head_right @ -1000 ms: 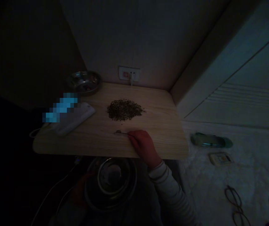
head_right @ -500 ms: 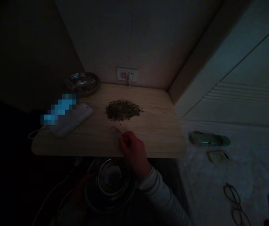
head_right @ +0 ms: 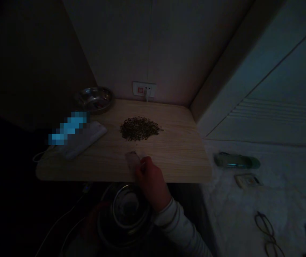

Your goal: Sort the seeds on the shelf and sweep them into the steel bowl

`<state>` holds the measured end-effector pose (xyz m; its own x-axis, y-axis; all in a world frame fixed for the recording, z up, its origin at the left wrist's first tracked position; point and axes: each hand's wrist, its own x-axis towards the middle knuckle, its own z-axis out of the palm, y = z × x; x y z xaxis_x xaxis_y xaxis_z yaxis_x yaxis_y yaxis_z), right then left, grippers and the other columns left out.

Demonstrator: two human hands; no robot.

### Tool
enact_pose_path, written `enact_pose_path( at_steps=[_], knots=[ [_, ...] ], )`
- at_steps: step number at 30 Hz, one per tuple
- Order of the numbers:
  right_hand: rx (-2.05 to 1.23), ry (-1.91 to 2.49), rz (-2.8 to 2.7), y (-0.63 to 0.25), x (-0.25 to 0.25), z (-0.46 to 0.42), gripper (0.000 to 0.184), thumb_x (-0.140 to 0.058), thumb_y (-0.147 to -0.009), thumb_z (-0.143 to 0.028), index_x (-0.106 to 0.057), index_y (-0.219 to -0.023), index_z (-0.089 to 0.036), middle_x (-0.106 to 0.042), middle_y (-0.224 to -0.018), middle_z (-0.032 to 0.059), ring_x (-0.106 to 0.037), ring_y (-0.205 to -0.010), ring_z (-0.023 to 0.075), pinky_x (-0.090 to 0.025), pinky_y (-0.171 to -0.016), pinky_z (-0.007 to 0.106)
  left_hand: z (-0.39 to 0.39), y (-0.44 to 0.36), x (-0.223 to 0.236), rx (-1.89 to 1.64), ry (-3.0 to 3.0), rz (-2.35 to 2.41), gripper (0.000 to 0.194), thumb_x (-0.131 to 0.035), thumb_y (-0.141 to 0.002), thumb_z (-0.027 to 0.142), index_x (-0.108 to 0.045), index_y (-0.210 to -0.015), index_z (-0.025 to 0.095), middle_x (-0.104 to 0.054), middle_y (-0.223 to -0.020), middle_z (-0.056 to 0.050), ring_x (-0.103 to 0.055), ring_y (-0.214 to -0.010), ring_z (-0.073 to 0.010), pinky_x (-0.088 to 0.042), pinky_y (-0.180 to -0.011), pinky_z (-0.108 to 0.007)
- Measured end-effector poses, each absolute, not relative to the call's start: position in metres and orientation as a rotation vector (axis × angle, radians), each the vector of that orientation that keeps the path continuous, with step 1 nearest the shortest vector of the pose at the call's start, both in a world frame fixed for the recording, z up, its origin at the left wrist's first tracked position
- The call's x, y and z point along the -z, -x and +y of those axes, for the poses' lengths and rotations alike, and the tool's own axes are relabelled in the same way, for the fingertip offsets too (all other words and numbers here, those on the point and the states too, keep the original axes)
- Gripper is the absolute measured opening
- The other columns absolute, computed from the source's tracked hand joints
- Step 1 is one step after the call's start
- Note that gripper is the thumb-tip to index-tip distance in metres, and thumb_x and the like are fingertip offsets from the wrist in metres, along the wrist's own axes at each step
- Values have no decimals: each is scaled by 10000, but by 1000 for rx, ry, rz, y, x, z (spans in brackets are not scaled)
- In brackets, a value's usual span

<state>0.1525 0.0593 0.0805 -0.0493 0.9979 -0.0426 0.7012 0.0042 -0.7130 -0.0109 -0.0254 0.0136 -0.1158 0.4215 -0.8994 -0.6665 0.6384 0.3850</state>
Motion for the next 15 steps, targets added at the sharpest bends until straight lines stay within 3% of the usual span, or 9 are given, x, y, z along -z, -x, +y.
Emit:
enact_pose_path(
  at_steps=[6,15],
  knots=[
    [-790,1727,-1783,-160,-79,57,121,-442,-728,-251,-447,-829,-185,-541,-523,-28,-521,-466,123,-327,-433,204,-29,14,-7,-920,84,1498,223,-481,-607,-7,-604,-503,147,-621,-515,-32,-586,-552,-181,-402,-753,-339],
    [-839,1793,-1805,-175,-81,57,118,-449,-733,-258,-432,-822,-182,-544,-539,-18,-514,-483,127,-337,-449,214,-23,6,-27,-932,107,1535,276,-448,-621,-26,-589,-460,149,-612,-498,-19,-573,-549,-165,-417,-739,-311]
  ],
)
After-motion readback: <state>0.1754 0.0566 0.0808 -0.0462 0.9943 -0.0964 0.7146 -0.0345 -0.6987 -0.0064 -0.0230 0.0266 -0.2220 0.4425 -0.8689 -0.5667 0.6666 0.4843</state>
